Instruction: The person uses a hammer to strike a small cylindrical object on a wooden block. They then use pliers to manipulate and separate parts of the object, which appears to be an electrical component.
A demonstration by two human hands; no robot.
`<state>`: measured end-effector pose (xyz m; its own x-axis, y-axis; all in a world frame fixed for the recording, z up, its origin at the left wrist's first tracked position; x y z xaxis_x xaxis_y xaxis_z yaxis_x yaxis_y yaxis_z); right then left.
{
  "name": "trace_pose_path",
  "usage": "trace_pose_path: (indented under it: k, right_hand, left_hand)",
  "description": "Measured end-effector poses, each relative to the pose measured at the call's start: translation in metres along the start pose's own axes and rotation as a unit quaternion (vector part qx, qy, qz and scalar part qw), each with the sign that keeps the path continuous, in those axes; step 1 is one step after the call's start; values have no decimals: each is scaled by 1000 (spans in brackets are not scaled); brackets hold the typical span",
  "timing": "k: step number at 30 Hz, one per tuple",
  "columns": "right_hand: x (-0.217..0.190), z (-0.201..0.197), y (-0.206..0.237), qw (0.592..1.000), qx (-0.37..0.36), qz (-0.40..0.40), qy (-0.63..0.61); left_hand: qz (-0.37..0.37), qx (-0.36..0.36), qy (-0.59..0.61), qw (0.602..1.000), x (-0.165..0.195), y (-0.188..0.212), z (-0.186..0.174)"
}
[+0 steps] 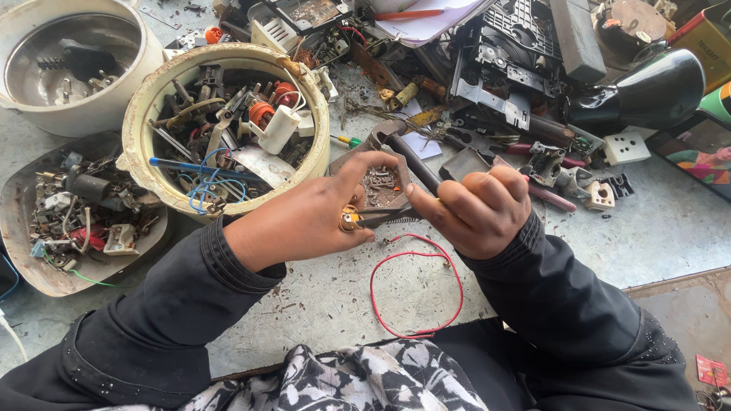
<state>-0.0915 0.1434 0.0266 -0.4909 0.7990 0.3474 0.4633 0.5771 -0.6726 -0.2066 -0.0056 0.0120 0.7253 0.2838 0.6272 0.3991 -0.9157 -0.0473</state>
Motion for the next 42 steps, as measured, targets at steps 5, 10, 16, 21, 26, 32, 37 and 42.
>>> trace_pose_path:
  k: [5, 10, 16, 21, 26, 32, 37, 42]
  right_hand:
    - [8, 7, 0, 998, -12, 24, -50]
    - [22, 36, 16, 987, -34, 94, -125]
    - [19, 54, 27, 951, -70, 177, -244]
    - [30, 60, 34, 905, -110, 205, -356]
    - [52, 61, 71, 841, -186, 278, -424]
    - [78, 49, 104, 816, -174, 245, -494]
    - [66, 39, 92, 805, -131, 230, -531]
    - [31, 24, 70, 902, -63, 220, -367]
  left_hand:
    - [16, 32, 5, 999, -14, -6, 5]
    - [53, 132, -20, 990, -25, -17, 9]
    - [57, 167, -72, 982, -32, -3, 12]
    - [94, 175, -97, 975, -24, -6, 17]
    - [114, 160, -150, 969, -7, -29, 38]
    - [79, 123, -175, 974, 15, -54, 58]
    - [49, 110, -176, 977, 19, -48, 46]
    - [60, 193, -56, 978, 17, -18, 35]
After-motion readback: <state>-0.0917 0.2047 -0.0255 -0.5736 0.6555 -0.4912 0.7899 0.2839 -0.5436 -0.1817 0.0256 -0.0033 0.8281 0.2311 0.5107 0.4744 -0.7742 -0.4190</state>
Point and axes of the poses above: each hand's wrist, its own y-axis away from the middle knuckle, its own z-axis out of the palm, x = y × z, the point moved 6 cm from there along -y, towards the middle knuckle, and after that the axes turned 10 degrees about -y, right-handed, at the moved point
